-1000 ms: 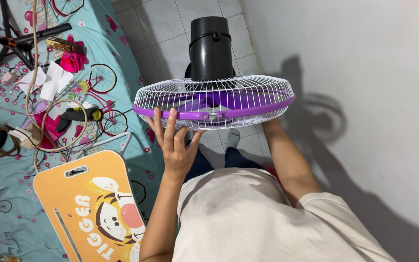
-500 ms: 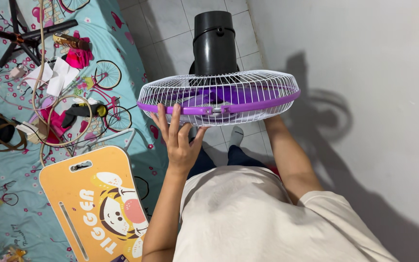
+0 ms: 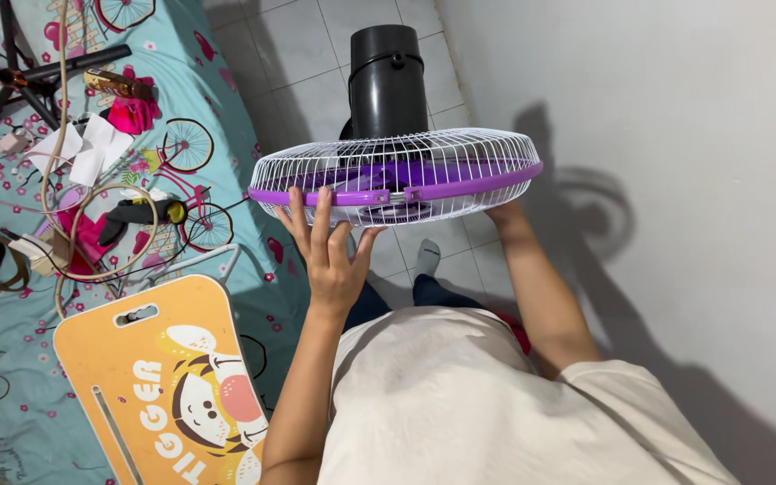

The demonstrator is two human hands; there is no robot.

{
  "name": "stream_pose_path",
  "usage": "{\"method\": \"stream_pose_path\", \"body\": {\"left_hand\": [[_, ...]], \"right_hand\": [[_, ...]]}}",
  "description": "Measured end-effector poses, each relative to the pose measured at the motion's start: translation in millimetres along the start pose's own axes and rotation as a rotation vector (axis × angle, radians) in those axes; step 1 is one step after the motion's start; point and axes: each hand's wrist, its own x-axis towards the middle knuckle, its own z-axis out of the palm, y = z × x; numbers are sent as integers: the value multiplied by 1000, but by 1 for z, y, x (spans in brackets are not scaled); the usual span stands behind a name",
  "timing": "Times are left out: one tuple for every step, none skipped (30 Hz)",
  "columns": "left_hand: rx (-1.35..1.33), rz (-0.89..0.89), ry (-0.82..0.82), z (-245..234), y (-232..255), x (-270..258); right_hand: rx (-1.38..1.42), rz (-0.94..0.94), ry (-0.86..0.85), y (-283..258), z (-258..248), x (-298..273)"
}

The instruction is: The person uses a yellow-handled screwdriver to loosen and remove the front grille of a purple and white electric fan. They detach the grille, set it aside, and then reattach it, tightening the screws to secure it back in place.

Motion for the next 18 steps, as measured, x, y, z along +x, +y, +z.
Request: {"method": "stream_pose_path", "body": {"left_hand": [[3,0,3,0,0,0],[6,1,7,0,0,0],[5,2,7,0,0,0],[4,1,8,0,0,0],[4,0,9,-1,0,0],[1,-1,9,-2,0,1],[-2,-2,8,-3,0,1],[2,-6,10,-4,1,2],[-7,0,7,-3,2,3],[-8,3,9,-4,3,4],[-8,5,12,-4,3,6],[-10,10,14,-5,3,6],[-13,14,17,-5,3,6],[-18,18,21,-5,5,6],[-21,20,23,-6,5,8],[-29,24,25,-5,4,9],[-36,27,28,-6,3,10],[-45,19,26,-7,3,9]], "right_hand": [[16,9,-16,1,-6,-3],[34,13,-21,2,-14,-7],[55,19,-19,3,-22,-10],[53,35,21,3,-31,-12],[51,45,59,2,-40,-15],[10,70,151,0,-48,-18],[54,-44,147,-4,-57,-23],[98,-155,135,-9,-64,-29],[-81,-258,158,-18,-73,-37],[-258,-363,170,-29,-77,-41],[-235,-284,217,-41,-80,-45],[-214,-207,256,-54,-81,-46],[-280,-290,185,-66,-81,-46],[-345,-375,113,-77,-81,-48],[-387,-374,90,-86,-80,-49],[-432,-375,70,-92,-79,-47],[-476,-377,51,-95,-77,-44],[-573,-466,51,-99,-77,-41]]}}
